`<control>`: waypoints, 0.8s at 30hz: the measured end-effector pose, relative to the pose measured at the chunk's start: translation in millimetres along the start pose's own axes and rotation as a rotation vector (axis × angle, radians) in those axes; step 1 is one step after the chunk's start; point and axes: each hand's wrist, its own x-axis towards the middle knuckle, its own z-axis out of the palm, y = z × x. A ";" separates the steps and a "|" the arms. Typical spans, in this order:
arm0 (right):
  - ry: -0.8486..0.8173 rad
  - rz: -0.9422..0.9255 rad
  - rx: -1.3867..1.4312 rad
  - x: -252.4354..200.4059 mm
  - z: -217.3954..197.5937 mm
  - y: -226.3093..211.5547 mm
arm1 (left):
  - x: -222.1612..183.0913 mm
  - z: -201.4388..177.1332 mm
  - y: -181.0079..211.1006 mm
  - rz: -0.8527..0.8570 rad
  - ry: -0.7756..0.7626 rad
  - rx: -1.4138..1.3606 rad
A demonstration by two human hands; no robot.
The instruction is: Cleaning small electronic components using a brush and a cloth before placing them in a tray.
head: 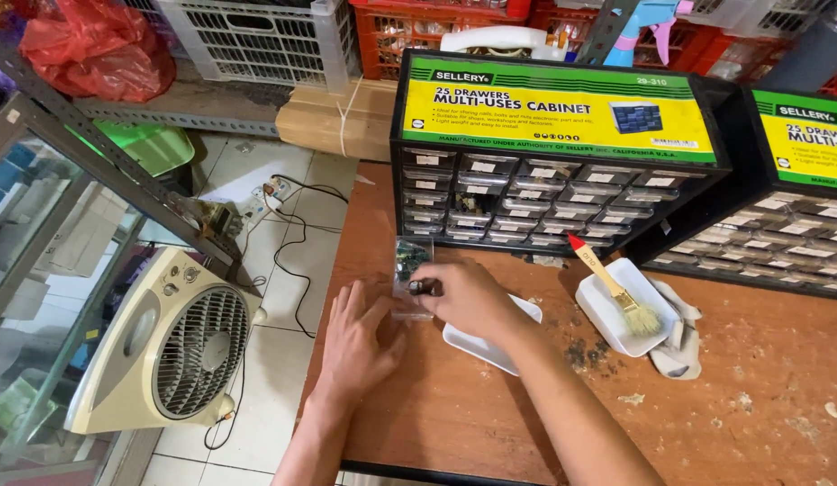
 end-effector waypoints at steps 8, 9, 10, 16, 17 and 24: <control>0.139 -0.012 0.610 -30.3 -21.7 34.9 | -4.3 2.3 -7.4 0.006 -0.043 -0.070; 0.188 0.028 0.625 -40.9 -27.6 32.3 | -8.0 4.5 -11.6 0.005 -0.033 -0.122; 0.181 0.028 0.626 -45.7 -26.1 35.4 | -0.7 -4.3 7.9 -0.001 -0.032 -0.119; 0.414 -0.123 0.336 -66.1 -17.4 51.8 | 41.3 -14.4 86.1 -0.270 -0.281 -0.789; 0.442 -0.180 0.155 -67.1 -17.0 58.9 | 45.0 -8.7 87.0 -0.281 -0.306 -0.796; 0.376 -0.305 -0.499 -65.2 -12.3 80.2 | 64.8 1.5 80.2 0.095 -0.244 -0.194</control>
